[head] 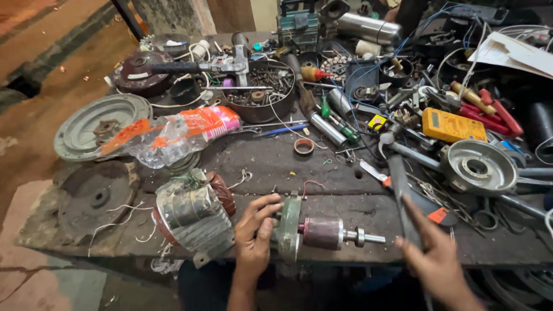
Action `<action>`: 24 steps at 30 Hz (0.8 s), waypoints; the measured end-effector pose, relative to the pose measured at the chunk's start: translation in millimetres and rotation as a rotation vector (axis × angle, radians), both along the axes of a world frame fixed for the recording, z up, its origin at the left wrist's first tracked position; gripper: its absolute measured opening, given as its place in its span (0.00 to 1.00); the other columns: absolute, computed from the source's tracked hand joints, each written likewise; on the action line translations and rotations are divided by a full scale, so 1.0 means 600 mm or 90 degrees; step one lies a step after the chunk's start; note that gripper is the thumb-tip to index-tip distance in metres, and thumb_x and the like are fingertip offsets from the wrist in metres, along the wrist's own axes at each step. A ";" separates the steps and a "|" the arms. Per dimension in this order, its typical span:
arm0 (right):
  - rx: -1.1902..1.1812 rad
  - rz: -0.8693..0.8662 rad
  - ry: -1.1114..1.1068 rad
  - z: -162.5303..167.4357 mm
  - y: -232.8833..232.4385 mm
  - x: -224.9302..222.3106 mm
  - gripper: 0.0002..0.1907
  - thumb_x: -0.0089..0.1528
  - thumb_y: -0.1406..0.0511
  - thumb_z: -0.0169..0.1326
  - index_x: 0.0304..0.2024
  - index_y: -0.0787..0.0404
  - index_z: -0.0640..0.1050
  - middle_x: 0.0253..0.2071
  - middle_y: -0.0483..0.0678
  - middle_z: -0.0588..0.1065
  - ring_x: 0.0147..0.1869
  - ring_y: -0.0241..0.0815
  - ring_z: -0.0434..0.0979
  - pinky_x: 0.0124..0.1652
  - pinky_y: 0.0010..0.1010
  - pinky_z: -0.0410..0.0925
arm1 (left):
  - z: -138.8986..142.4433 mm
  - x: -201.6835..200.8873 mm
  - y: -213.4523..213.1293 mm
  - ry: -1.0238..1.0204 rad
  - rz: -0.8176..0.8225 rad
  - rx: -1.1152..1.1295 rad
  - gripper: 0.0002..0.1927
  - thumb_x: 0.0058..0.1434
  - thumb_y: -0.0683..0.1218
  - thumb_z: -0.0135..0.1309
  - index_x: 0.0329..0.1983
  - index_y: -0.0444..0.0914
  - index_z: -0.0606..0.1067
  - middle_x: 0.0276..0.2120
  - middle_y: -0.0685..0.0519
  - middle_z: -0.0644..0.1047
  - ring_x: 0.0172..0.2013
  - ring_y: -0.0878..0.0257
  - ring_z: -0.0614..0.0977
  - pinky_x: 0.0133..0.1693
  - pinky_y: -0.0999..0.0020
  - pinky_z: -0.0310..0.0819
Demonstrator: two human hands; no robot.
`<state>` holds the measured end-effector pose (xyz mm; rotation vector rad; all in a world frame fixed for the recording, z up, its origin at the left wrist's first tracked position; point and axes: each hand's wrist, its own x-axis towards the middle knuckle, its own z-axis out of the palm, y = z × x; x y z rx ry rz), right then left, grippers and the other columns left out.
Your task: The person holds a disassembled electric motor rotor on a cluttered workbench and repeatedly taps the shaft end with a metal file. The person rotates the rotor slightly between taps while maintaining a firm grip on the body.
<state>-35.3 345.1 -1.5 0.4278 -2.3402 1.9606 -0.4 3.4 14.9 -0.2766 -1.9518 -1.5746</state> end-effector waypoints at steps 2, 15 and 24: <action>-0.006 -0.009 -0.084 0.021 0.000 -0.047 0.40 0.54 0.75 0.55 0.70 0.60 0.65 0.45 0.49 0.66 0.47 0.37 0.59 0.43 0.31 0.51 | 0.000 -0.002 0.000 -0.044 -0.016 0.042 0.15 0.66 0.43 0.46 0.51 0.32 0.79 0.55 0.44 0.79 0.53 0.53 0.82 0.47 0.63 0.79; -0.194 0.019 -0.076 -0.051 0.013 -0.105 0.37 0.62 0.75 0.57 0.74 0.65 0.65 0.52 0.48 0.74 0.52 0.33 0.70 0.48 0.24 0.61 | -0.099 -0.030 -0.049 0.119 -0.066 -0.066 0.17 0.66 0.44 0.48 0.53 0.31 0.76 0.55 0.36 0.80 0.61 0.43 0.80 0.65 0.49 0.69; 0.032 -0.012 -0.036 -0.102 0.017 -0.107 0.38 0.56 0.73 0.58 0.69 0.69 0.63 0.67 0.57 0.70 0.75 0.44 0.63 0.68 0.34 0.50 | -0.255 -0.052 -0.130 0.170 -0.206 -0.186 0.15 0.69 0.46 0.56 0.55 0.35 0.71 0.58 0.34 0.75 0.63 0.35 0.77 0.64 0.42 0.70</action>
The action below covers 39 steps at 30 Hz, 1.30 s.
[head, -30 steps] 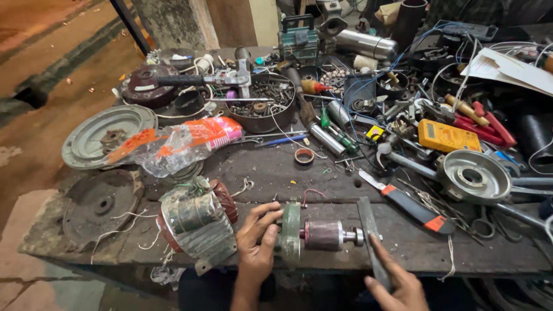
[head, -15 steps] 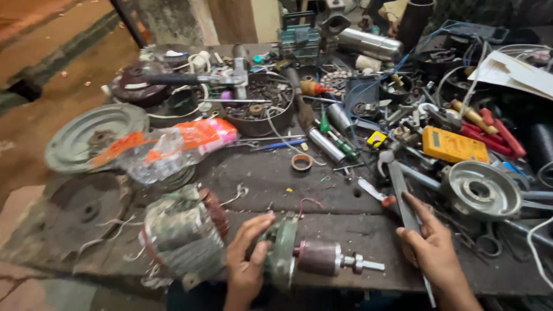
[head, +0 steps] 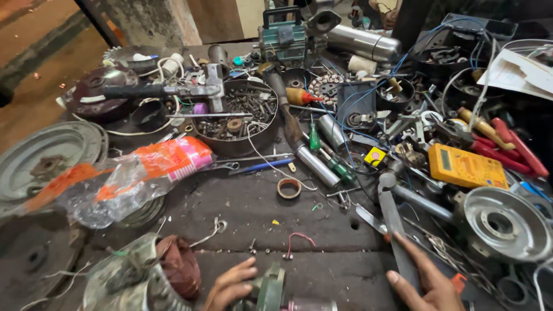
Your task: The person holds a disassembled electric motor rotor on a cluttered workbench and repeatedly taps the shaft end with a metal file. The person rotates the rotor slightly between taps while maintaining a firm grip on the body.
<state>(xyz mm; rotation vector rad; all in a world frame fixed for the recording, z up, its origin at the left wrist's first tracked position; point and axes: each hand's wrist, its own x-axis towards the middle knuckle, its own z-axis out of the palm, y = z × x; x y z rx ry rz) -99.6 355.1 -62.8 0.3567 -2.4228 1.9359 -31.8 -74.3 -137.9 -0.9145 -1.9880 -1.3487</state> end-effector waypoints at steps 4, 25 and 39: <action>0.053 -0.142 0.006 -0.039 0.009 0.003 0.39 0.53 0.73 0.61 0.68 0.67 0.68 0.63 0.56 0.74 0.72 0.45 0.69 0.68 0.35 0.54 | -0.128 0.016 0.006 -0.016 0.077 0.083 0.09 0.68 0.43 0.56 0.50 0.37 0.74 0.55 0.39 0.79 0.60 0.39 0.82 0.62 0.46 0.76; 0.085 -0.104 -0.009 0.053 -0.027 -0.019 0.35 0.56 0.64 0.62 0.66 0.61 0.69 0.62 0.54 0.74 0.67 0.39 0.70 0.63 0.29 0.59 | 0.075 -0.006 0.036 0.038 0.098 -0.027 0.19 0.60 0.44 0.60 0.51 0.31 0.73 0.54 0.38 0.77 0.58 0.42 0.80 0.62 0.52 0.73; 0.098 0.000 0.245 0.065 -0.028 -0.050 0.17 0.67 0.59 0.57 0.52 0.62 0.81 0.38 0.42 0.77 0.38 0.29 0.70 0.36 0.24 0.61 | 0.264 0.000 0.127 -0.080 0.194 0.192 0.12 0.56 0.42 0.55 0.42 0.33 0.77 0.45 0.45 0.82 0.49 0.55 0.83 0.55 0.63 0.72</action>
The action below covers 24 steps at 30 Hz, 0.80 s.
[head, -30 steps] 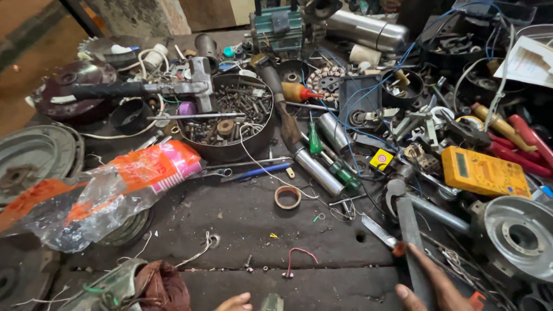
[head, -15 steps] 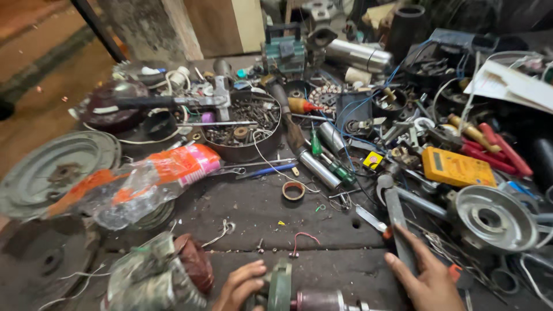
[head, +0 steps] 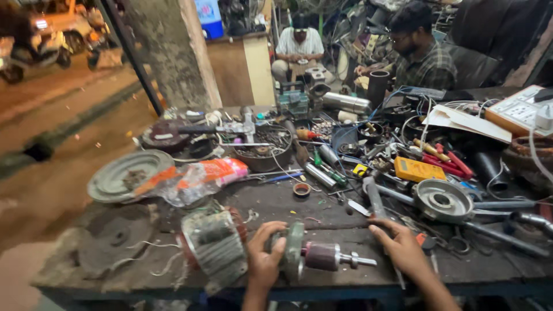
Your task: The person holds a disassembled electric motor rotor on a cluttered workbench and repeatedly taps the shaft end with a metal file. The person rotates the rotor slightly between taps while maintaining a firm grip on the body.
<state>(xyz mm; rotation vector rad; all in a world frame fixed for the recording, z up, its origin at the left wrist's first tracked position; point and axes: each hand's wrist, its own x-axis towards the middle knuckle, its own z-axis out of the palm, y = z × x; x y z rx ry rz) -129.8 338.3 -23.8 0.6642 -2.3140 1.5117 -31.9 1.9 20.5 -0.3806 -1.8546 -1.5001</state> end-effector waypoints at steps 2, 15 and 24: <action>-0.009 -0.003 0.014 -0.005 0.001 -0.004 0.16 0.67 0.59 0.56 0.50 0.64 0.82 0.36 0.40 0.76 0.37 0.28 0.70 0.35 0.24 0.61 | 0.024 -0.014 -0.009 -0.068 -0.057 -0.019 0.11 0.56 0.41 0.55 0.42 0.33 0.78 0.43 0.47 0.83 0.48 0.56 0.83 0.53 0.65 0.73; 0.084 -0.302 -0.138 -0.009 -0.006 0.069 0.15 0.62 0.58 0.59 0.43 0.63 0.83 0.25 0.46 0.79 0.27 0.33 0.73 0.30 0.28 0.66 | 0.063 -0.004 0.024 -0.113 -0.147 -0.051 0.10 0.57 0.43 0.56 0.39 0.33 0.77 0.38 0.45 0.79 0.41 0.50 0.84 0.46 0.62 0.77; 0.129 -0.294 -0.099 0.022 -0.020 0.110 0.13 0.62 0.60 0.60 0.41 0.62 0.83 0.28 0.46 0.79 0.29 0.31 0.76 0.32 0.26 0.68 | 0.023 0.033 0.035 -0.062 0.045 -0.007 0.13 0.58 0.45 0.53 0.42 0.32 0.77 0.45 0.43 0.81 0.47 0.49 0.84 0.53 0.59 0.76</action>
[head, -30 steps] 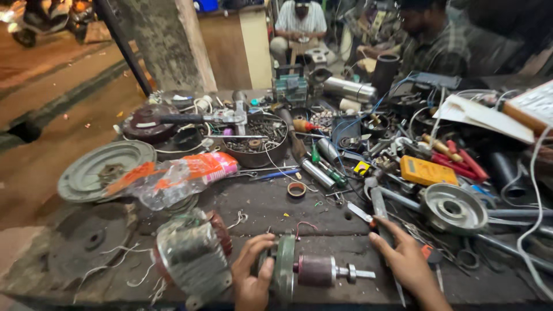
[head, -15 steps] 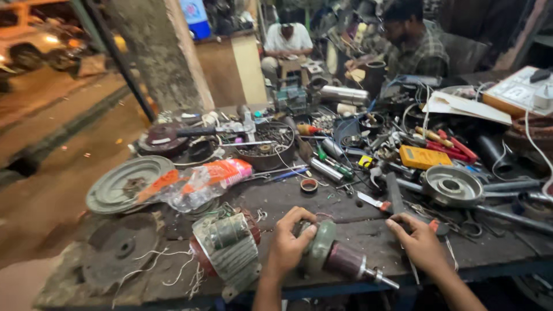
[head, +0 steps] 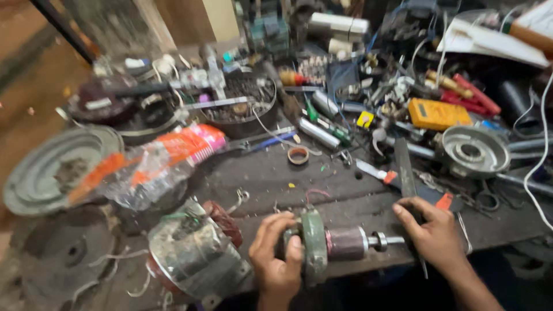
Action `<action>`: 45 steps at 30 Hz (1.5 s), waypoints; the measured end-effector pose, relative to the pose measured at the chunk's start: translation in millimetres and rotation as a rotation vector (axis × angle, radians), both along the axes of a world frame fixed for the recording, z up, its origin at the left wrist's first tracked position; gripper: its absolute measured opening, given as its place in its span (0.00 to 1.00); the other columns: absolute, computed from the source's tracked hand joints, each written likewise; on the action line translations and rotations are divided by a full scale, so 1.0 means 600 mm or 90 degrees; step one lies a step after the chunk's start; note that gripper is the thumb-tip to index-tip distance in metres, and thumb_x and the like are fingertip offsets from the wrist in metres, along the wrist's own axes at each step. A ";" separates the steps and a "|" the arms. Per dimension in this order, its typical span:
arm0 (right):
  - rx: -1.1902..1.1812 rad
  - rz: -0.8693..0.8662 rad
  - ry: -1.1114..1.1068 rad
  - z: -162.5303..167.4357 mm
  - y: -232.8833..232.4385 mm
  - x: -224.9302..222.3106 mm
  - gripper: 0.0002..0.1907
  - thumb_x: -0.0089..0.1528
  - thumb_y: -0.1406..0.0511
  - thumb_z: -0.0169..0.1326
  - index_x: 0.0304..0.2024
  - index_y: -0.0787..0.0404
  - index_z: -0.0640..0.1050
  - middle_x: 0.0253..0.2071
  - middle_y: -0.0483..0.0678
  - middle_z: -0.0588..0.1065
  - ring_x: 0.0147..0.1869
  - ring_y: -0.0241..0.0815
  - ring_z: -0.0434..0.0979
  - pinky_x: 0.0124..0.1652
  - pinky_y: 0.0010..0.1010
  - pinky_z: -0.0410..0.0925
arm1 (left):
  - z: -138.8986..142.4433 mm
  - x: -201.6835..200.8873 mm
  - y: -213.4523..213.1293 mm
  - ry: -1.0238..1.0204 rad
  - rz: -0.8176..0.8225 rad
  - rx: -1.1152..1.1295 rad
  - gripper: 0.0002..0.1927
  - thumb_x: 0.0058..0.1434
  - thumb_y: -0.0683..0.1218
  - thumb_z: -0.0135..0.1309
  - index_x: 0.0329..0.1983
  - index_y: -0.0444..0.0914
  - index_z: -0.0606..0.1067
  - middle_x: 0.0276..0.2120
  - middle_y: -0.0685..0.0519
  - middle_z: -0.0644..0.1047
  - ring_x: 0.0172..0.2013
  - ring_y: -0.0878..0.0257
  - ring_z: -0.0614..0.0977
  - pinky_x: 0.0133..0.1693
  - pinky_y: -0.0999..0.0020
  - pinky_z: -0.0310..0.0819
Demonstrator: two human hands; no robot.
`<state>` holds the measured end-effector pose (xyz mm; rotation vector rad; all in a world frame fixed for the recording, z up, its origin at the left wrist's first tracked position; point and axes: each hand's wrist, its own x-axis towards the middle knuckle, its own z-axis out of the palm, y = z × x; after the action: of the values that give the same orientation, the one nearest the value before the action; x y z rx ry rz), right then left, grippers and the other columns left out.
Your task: The person holds a disassembled electric motor rotor on a cluttered workbench and repeatedly taps the shaft end with a metal file. The person rotates the rotor slightly between taps while maintaining a firm grip on the body.
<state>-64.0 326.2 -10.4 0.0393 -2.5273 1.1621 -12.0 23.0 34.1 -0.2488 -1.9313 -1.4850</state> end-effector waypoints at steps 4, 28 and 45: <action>-0.011 -0.019 -0.082 0.015 -0.011 0.013 0.13 0.62 0.61 0.61 0.44 0.62 0.83 0.27 0.48 0.80 0.30 0.33 0.75 0.32 0.27 0.68 | -0.017 0.011 -0.002 -0.022 0.026 -0.003 0.18 0.62 0.50 0.51 0.44 0.31 0.77 0.48 0.41 0.81 0.50 0.49 0.84 0.57 0.58 0.76; -0.236 0.278 -0.148 -0.081 0.075 0.240 0.52 0.59 0.71 0.68 0.82 0.63 0.58 0.43 0.46 0.81 0.40 0.26 0.73 0.37 0.16 0.68 | -0.037 0.029 0.019 0.038 0.126 0.005 0.24 0.64 0.54 0.45 0.43 0.27 0.75 0.48 0.37 0.80 0.50 0.47 0.83 0.58 0.54 0.76; -0.103 0.140 -0.158 -0.005 -0.055 0.190 0.41 0.58 0.65 0.58 0.73 0.52 0.61 0.15 0.48 0.71 0.14 0.30 0.62 0.19 0.26 0.63 | -0.046 0.024 0.004 0.061 0.110 0.006 0.23 0.65 0.54 0.48 0.43 0.27 0.75 0.48 0.38 0.81 0.50 0.50 0.82 0.57 0.57 0.75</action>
<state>50.0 293.5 -13.1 0.1430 -2.6842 1.5415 2.4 25.6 6.3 -0.1417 -1.8210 -1.3444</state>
